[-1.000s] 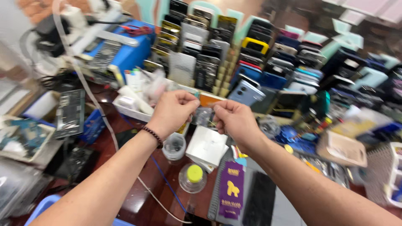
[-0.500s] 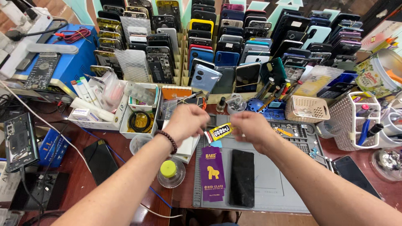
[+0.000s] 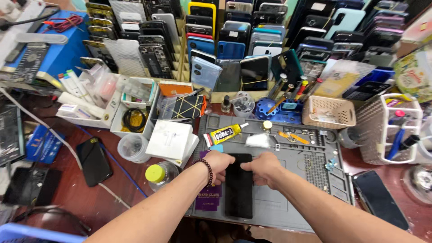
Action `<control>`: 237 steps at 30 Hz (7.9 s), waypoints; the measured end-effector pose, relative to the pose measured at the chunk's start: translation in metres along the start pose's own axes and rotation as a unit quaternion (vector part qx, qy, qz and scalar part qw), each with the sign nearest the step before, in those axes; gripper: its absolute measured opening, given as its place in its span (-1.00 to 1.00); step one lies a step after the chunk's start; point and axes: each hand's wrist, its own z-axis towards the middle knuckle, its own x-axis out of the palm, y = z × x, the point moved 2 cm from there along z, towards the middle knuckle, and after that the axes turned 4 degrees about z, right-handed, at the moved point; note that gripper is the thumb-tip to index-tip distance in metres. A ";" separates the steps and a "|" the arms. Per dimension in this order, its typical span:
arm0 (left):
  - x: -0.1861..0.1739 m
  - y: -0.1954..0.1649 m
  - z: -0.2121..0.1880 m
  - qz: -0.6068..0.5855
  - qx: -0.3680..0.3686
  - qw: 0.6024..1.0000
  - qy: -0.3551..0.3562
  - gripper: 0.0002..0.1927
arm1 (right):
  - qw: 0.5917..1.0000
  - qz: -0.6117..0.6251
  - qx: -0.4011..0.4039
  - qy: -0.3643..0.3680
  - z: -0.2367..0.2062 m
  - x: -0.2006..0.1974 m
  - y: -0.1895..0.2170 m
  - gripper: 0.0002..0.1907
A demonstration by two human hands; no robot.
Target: The person uses a small tool to pry and separate the back cover from a smartphone chassis, then connects a charging cable to test the device. They handle multiple smartphones, opening and closing back covers and inspecting internal components on a cluttered workbench.
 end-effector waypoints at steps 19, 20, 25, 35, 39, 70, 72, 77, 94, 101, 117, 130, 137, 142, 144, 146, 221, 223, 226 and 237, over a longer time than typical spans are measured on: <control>0.014 -0.132 -0.117 -0.041 0.491 0.834 -0.251 -0.72 | 0.904 0.202 -0.361 0.105 -0.138 -0.127 0.150 -0.48; 0.017 -0.132 -0.124 -0.028 0.506 0.827 -0.244 -0.69 | 0.893 0.213 -0.377 0.121 -0.143 -0.129 0.152 -0.46; 0.008 -0.131 -0.139 -0.122 0.543 0.830 -0.032 -0.56 | 0.783 0.351 -0.386 0.338 -0.153 -0.148 0.149 -0.56; -0.023 -0.116 -0.142 -0.232 0.377 0.875 0.195 -0.79 | 0.850 0.306 -0.388 0.182 -0.158 -0.131 0.151 -0.62; -0.043 -0.113 -0.150 -0.228 0.381 0.869 0.219 -0.80 | 0.825 0.323 -0.424 0.188 -0.169 -0.123 0.162 -0.69; -0.187 -0.048 -0.165 -0.391 0.355 0.700 0.482 -0.29 | 0.850 0.159 -0.501 0.006 -0.213 0.025 0.252 -0.68; -0.186 -0.047 -0.165 -0.389 0.359 0.701 0.478 -0.29 | 0.837 0.129 -0.531 -0.019 -0.212 0.023 0.253 -0.69; -0.183 -0.048 -0.168 -0.397 0.358 0.693 0.484 -0.28 | 0.842 0.129 -0.524 -0.006 -0.208 0.021 0.254 -0.69; -0.178 -0.049 -0.174 -0.383 0.365 0.719 0.451 -0.22 | 0.867 0.142 -0.478 0.003 -0.208 0.022 0.249 -0.70; -0.178 -0.052 -0.178 -0.378 0.350 0.744 0.426 -0.31 | 0.880 0.136 -0.455 -0.013 -0.205 0.020 0.247 -0.68; -0.175 -0.048 -0.167 -0.257 0.424 0.843 0.211 -0.38 | 0.886 0.124 -0.435 0.100 -0.217 0.020 0.249 -0.14; -0.175 -0.048 -0.161 -0.227 0.426 0.861 0.162 -0.15 | 0.867 0.189 -0.426 0.173 -0.209 0.019 0.244 -0.12; -0.169 -0.050 -0.162 -0.221 0.411 0.878 0.107 -0.12 | 0.842 0.253 -0.426 0.213 -0.203 0.022 0.242 -0.24; -0.167 -0.052 -0.164 -0.200 0.411 0.886 0.080 -0.12 | 0.860 0.256 -0.412 0.162 -0.204 0.025 0.242 -0.33; -0.166 -0.052 -0.164 -0.196 0.419 0.884 0.072 -0.12 | 0.860 0.256 -0.415 0.152 -0.204 0.026 0.242 -0.34; -0.166 -0.053 -0.165 -0.187 0.425 0.883 0.066 -0.13 | 0.855 0.264 -0.420 0.150 -0.205 0.026 0.242 -0.36; -0.185 -0.054 -0.136 -0.300 0.309 0.890 0.151 -0.63 | 0.898 0.142 -0.364 0.204 -0.211 0.035 0.233 -0.16; -0.186 -0.055 -0.138 -0.295 0.312 0.890 0.151 -0.63 | 0.895 0.152 -0.362 0.212 -0.211 0.036 0.233 -0.16; -0.186 -0.054 -0.143 -0.290 0.320 0.890 0.148 -0.63 | 0.890 0.166 -0.361 0.222 -0.211 0.036 0.232 -0.16; -0.190 -0.054 -0.154 -0.365 0.351 0.838 0.203 -0.58 | 0.854 0.260 -0.357 0.275 -0.213 0.022 0.232 -0.31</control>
